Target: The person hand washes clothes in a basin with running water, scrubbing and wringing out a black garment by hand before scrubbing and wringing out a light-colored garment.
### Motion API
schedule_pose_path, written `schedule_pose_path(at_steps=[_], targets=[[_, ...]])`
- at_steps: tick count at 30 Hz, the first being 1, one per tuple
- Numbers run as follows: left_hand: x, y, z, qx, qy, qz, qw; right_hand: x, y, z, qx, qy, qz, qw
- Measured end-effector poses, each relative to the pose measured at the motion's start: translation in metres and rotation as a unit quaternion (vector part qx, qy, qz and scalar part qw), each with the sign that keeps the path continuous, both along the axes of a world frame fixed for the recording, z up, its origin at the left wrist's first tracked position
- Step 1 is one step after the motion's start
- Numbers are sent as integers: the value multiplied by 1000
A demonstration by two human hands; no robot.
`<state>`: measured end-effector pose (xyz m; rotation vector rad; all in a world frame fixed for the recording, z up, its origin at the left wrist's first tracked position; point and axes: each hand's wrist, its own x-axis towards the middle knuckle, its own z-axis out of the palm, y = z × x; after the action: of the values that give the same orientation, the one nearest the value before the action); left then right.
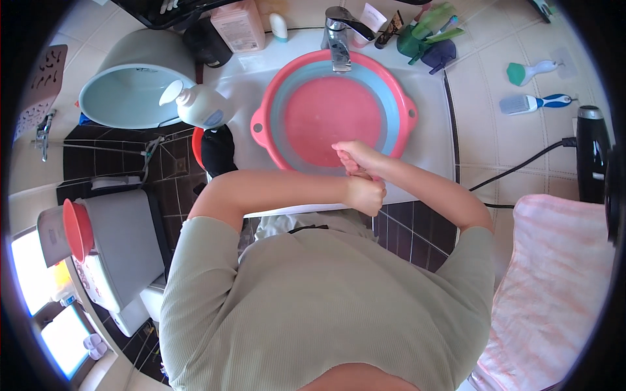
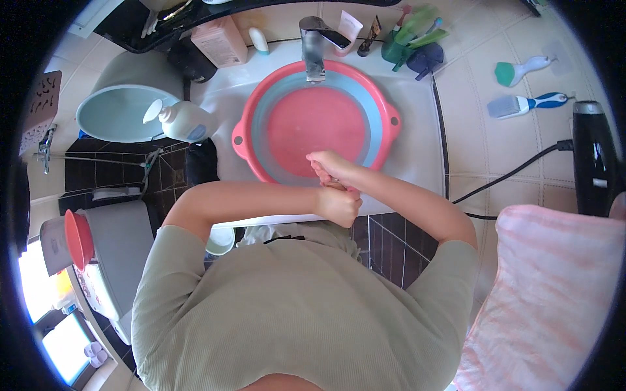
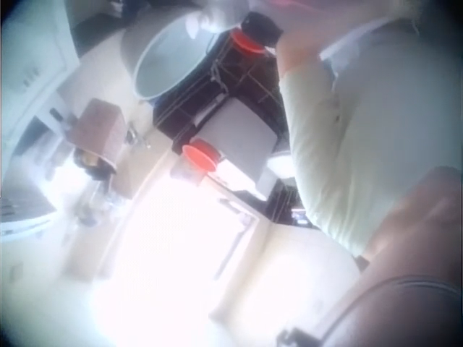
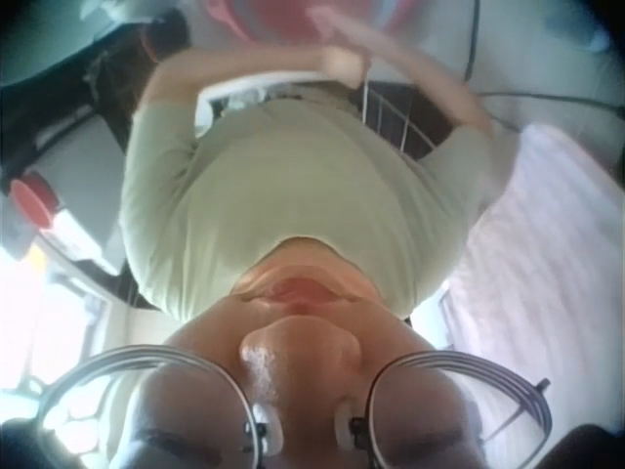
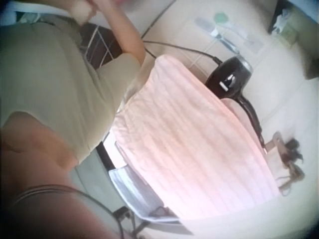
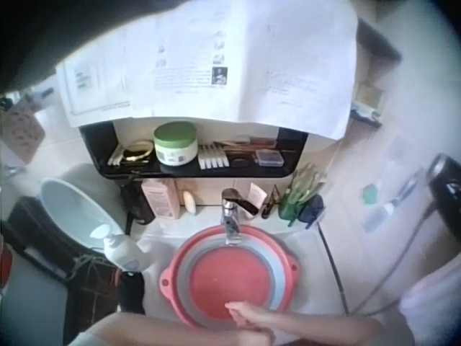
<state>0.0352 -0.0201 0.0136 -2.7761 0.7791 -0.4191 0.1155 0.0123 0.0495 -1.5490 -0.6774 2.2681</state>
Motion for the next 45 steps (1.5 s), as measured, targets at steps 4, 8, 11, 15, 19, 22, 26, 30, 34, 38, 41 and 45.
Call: schedule_pose_path(at_steps=[4,8,11,15,19,22,26,30,34,38,41,45], targets=[[8,-1,-23,56,-3,-12,998,5,1,-28,16,-17,-11,1000],[9,-4,-36,28,14,-96,995,3,-9,-36,31,-54,-32,998],[3,-4,-43,18,-3,-99,995,8,-10,-44,-14,14,-77,997],[-2,12,-37,-49,-108,8,993,14,-4,-34,-10,63,-233,970],[-6,23,-14,-137,-208,87,965,35,1,-39,-1,168,-309,936],[-10,17,0,-280,-217,192,915,38,-4,-40,-7,241,-319,917],[-11,20,10,-452,-297,355,762,30,-9,-35,-3,159,-441,883],[-2,31,-32,-769,-314,491,264,24,-13,-35,196,111,-445,867],[-15,46,-15,-930,-88,351,-65,23,-18,-26,419,-123,-354,827],[-36,44,26,-991,85,28,-98,22,-17,-11,738,-254,-158,605],[-42,48,-22,-998,48,26,-39,15,-27,11,794,-220,40,566],[-56,40,14,-987,4,156,-36,21,-30,12,721,-175,-108,662]])
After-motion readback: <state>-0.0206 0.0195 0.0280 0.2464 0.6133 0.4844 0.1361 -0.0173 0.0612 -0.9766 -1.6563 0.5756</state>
